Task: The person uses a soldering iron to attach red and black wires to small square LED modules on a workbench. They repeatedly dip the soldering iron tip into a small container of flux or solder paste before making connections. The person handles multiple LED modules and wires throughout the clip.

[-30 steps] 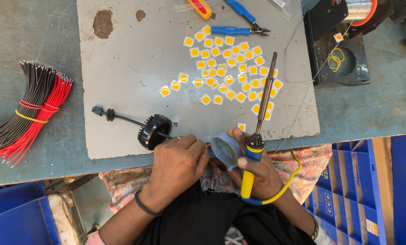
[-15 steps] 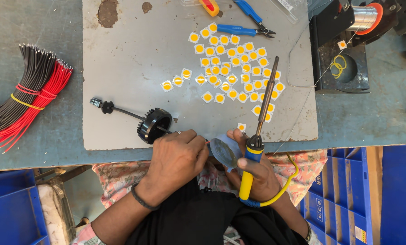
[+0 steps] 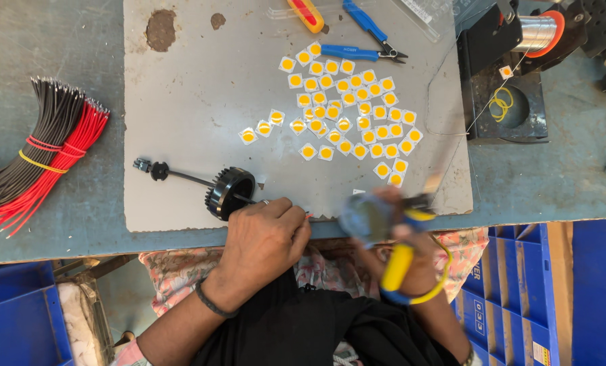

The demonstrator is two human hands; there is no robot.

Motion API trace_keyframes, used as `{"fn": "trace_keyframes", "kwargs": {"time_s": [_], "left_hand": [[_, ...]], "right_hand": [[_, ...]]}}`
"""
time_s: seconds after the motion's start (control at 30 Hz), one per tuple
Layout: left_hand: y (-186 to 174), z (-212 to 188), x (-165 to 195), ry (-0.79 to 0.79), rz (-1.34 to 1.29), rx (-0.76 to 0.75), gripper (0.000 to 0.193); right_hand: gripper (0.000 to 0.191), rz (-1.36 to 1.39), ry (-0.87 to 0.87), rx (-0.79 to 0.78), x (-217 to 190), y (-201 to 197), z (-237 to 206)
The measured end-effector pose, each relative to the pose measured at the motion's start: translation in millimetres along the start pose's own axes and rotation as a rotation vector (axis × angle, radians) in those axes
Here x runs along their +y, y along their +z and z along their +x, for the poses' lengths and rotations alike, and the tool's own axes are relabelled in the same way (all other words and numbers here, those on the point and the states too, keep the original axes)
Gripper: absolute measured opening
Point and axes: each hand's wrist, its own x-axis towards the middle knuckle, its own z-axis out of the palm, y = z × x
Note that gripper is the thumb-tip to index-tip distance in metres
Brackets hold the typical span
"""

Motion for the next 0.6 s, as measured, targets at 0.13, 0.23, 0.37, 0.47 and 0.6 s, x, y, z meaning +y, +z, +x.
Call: {"fn": "trace_keyframes", "kwargs": {"time_s": [0.13,0.23,0.37,0.47,0.6], "left_hand": [[-0.2,-1.1,-4.0,-0.003,-0.069,0.033,0.010],[-1.0,0.6,-8.5,-0.018,-0.184,0.094,0.006],[-3.3,4.2,-18.9,-0.055,-0.315,0.154,0.007],[-2.7,2.4,-25.3,-0.058,-0.379,0.172,0.009],[-1.4,-4.7,-30.0,-0.029,-0.354,0.157,0.010]], "right_hand": [[0.101,-0.386,-0.022,0.255,23.8,-50.4,11.1],[0.097,-0.453,0.187,0.310,36.0,-72.6,18.2],[0.102,-0.534,0.234,0.339,40.5,-69.0,29.4],[0.091,-0.451,0.058,0.298,35.9,-46.3,35.9],[0.063,-0.353,-0.008,0.089,20.5,-3.5,41.8]]}}
